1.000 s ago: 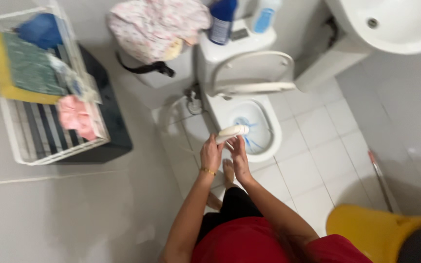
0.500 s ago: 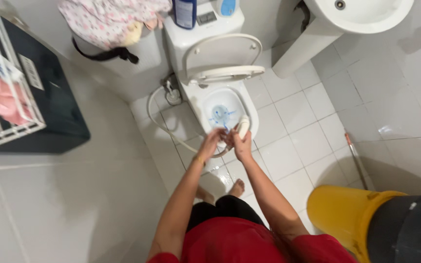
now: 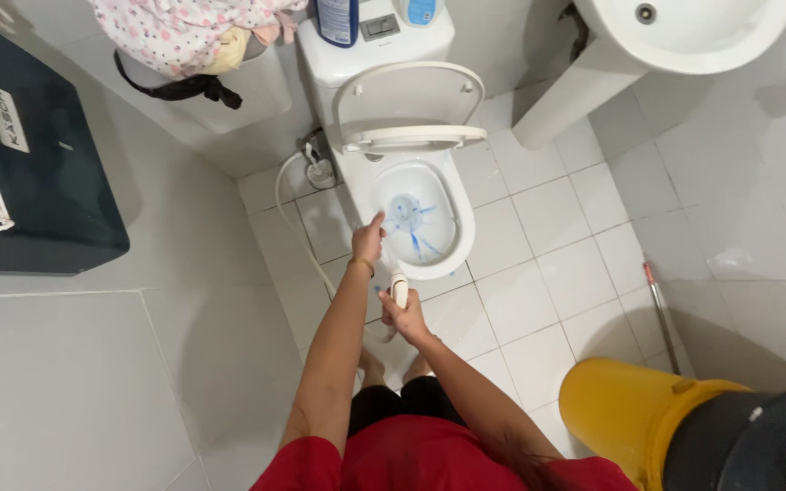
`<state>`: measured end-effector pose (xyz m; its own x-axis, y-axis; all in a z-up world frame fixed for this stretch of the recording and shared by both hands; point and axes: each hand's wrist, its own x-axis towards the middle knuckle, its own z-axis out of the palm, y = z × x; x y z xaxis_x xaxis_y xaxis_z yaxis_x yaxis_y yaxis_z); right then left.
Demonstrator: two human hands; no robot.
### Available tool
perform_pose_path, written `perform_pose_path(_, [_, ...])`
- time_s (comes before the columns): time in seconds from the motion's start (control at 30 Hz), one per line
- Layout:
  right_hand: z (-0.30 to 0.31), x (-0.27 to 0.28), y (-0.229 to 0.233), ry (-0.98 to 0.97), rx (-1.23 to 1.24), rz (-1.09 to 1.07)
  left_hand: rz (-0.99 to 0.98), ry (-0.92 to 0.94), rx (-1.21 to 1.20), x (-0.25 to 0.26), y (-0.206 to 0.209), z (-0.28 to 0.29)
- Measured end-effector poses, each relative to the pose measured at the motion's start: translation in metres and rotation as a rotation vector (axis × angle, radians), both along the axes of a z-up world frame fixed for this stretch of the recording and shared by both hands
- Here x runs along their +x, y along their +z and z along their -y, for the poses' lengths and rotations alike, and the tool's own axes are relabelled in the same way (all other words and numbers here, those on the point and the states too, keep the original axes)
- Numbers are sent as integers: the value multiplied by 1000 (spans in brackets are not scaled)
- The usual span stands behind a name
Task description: The person applies cleaning liquid to a toilet bowl, scrubs the interior using a long-handled brush, and then uses a hand-held sprayer and a scoop to rinse the bowl with water.
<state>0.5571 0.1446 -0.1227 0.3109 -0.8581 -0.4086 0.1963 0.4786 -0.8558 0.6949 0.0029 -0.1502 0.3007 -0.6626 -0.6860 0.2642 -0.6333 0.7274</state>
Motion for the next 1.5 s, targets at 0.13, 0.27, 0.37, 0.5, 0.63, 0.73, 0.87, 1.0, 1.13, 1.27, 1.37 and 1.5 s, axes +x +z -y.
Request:
perform_pose_path(0.13, [1,-6,-9,56,76,1,-298,36,-28,8,-39,-25])
perform_pose_path(0.27, [4,2,-8,81,109,12,-498,221,-99,14,-43,-35])
perform_pose_path(0.37, [10,6,5,64,5,-34,-428,249,-140,18,-34,-42])
perform_pose_path(0.5, [41,9,55,-43,-102,-145,-223,252,-142,29,-23,-34])
perform_pose_path(0.63, [79,21,107,5,-208,-177,-175,227,-111,38,-24,-32])
perform_pose_path(0.73, [87,42,122,75,-172,-187,-266,223,-124,43,-25,-29])
perform_pose_path(0.87, [98,68,118,65,-165,-225,-417,213,-151,44,-24,-36])
perform_pose_path(1.0, [112,77,118,-132,-229,-254,-409,106,-134,71,-22,-18])
perform_pose_path(1.13, [136,83,132,-332,-143,-200,-343,13,-66,95,-27,-17])
perform_pose_path(1.27, [154,72,140,-552,-54,-144,-346,-51,-78,112,-30,-18])
perform_pose_path(1.37, [166,53,146,-605,-41,3,-342,-77,-37,121,-30,-22])
perform_pose_path(1.5, [160,62,151,-530,-50,12,-320,-113,-21,127,-31,-23])
